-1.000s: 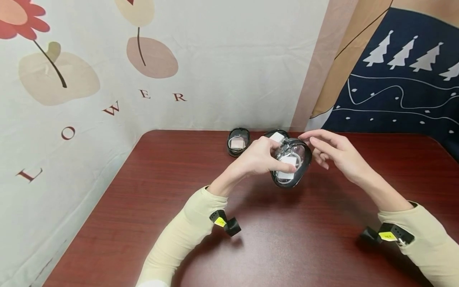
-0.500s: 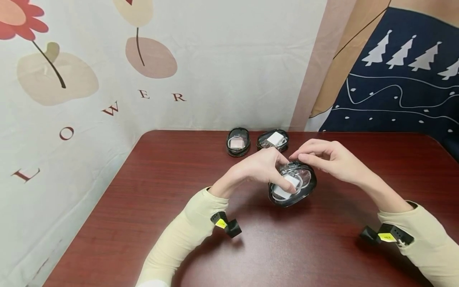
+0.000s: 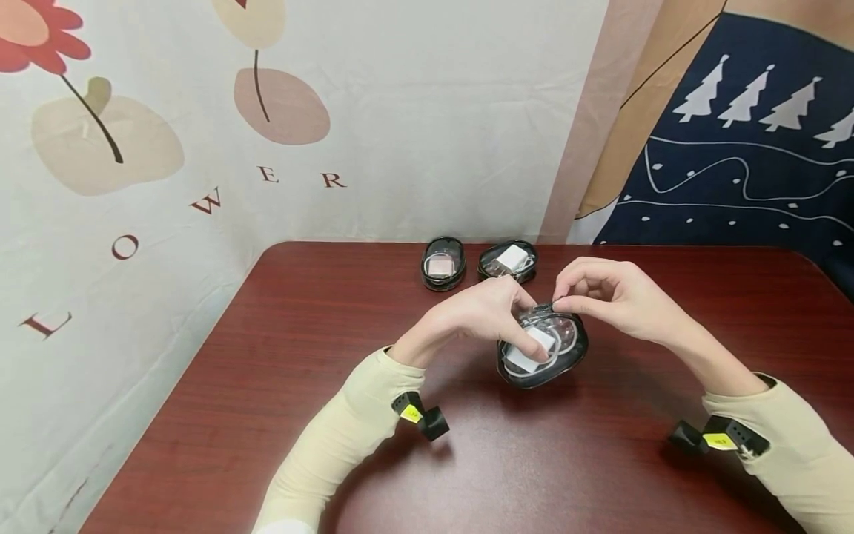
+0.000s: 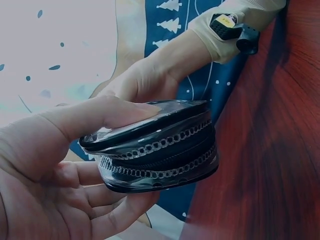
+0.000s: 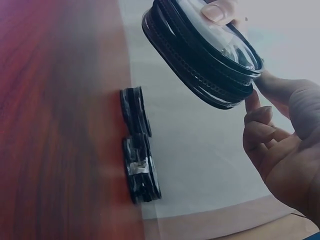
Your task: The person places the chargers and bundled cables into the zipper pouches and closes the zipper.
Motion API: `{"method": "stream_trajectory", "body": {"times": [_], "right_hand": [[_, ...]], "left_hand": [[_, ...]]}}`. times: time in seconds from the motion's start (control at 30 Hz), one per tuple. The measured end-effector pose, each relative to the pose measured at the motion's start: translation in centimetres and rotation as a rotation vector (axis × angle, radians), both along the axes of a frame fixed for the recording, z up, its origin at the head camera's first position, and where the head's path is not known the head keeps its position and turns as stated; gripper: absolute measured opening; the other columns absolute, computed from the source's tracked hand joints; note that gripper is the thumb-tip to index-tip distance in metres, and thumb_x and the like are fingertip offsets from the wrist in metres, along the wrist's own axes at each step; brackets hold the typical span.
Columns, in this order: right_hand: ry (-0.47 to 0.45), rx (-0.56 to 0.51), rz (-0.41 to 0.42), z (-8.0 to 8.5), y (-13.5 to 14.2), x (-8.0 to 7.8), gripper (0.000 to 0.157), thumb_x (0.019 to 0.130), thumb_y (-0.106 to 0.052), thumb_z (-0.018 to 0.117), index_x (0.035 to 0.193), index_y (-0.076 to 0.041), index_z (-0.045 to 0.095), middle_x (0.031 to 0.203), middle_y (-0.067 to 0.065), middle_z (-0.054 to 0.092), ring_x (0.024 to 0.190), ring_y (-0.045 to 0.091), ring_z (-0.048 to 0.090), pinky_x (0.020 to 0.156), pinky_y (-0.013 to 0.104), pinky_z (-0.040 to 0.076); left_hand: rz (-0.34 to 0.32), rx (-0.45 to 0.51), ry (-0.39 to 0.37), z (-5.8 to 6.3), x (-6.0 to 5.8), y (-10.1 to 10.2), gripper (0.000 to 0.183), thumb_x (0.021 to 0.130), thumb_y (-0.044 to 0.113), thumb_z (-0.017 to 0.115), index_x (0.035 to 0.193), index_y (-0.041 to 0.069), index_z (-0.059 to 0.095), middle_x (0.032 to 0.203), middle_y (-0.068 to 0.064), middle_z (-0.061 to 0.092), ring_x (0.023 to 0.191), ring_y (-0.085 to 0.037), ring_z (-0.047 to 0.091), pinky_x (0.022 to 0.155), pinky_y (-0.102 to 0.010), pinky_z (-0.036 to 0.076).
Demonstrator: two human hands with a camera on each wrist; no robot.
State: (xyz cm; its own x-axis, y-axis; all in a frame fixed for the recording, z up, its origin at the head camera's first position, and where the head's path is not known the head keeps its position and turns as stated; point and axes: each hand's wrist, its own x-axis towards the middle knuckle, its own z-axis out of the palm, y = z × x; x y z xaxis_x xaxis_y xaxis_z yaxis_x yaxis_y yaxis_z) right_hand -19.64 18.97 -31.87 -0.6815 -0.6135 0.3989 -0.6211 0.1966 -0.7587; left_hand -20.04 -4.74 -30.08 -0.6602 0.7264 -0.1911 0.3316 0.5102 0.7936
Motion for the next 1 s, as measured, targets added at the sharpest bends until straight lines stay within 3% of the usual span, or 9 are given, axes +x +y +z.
{"method": "stream_trajectory", "body": {"times": [0.13,0.43,0.73,1.0], "right_hand": [[0.039,-0.007,-0.016,0.1,0.1,0.0,0.025,0.088,0.011,0.07,0.097,-0.013,0.068,0.093,0.001,0.064,0.075,0.016,0.058,0.062,0.024,0.048],[0.302,0.037,-0.129,0.3,-0.2,0.0,0.037,0.08,0.017,0.074,0.091,-0.018,0.066,0.089,-0.007,0.062,0.076,0.007,0.052,0.063,0.022,0.043],[0.329,0.048,-0.187,0.8,0.4,0.2,0.038,0.077,0.018,0.075,0.091,-0.016,0.066,0.089,-0.008,0.061,0.079,0.005,0.051,0.063,0.019,0.043],[0.342,0.01,-0.189,1.2,0.8,0.1,0.039,0.075,0.022,0.074,0.09,-0.014,0.066,0.088,-0.006,0.062,0.079,0.007,0.051,0.061,0.02,0.041]], "left_hand": [[-0.014,0.045,-0.053,0.0,-0.2,-0.3,0.017,0.078,0.016,0.087,0.087,0.009,0.075,0.068,0.004,0.068,0.065,-0.005,0.058,0.064,-0.021,0.049],[-0.058,0.16,-0.204,0.0,-0.8,-0.6,0.023,0.081,0.014,0.083,0.099,0.003,0.074,0.076,-0.002,0.072,0.072,-0.01,0.065,0.072,-0.025,0.055],[-0.045,0.213,-0.242,0.5,-0.9,-1.1,0.02,0.081,0.012,0.082,0.097,0.003,0.074,0.073,-0.001,0.07,0.07,-0.008,0.064,0.071,-0.023,0.052],[-0.003,0.278,-0.245,1.0,-1.1,-1.5,0.009,0.081,0.008,0.08,0.08,0.006,0.071,0.068,0.002,0.067,0.069,-0.008,0.061,0.069,-0.021,0.05]]}}
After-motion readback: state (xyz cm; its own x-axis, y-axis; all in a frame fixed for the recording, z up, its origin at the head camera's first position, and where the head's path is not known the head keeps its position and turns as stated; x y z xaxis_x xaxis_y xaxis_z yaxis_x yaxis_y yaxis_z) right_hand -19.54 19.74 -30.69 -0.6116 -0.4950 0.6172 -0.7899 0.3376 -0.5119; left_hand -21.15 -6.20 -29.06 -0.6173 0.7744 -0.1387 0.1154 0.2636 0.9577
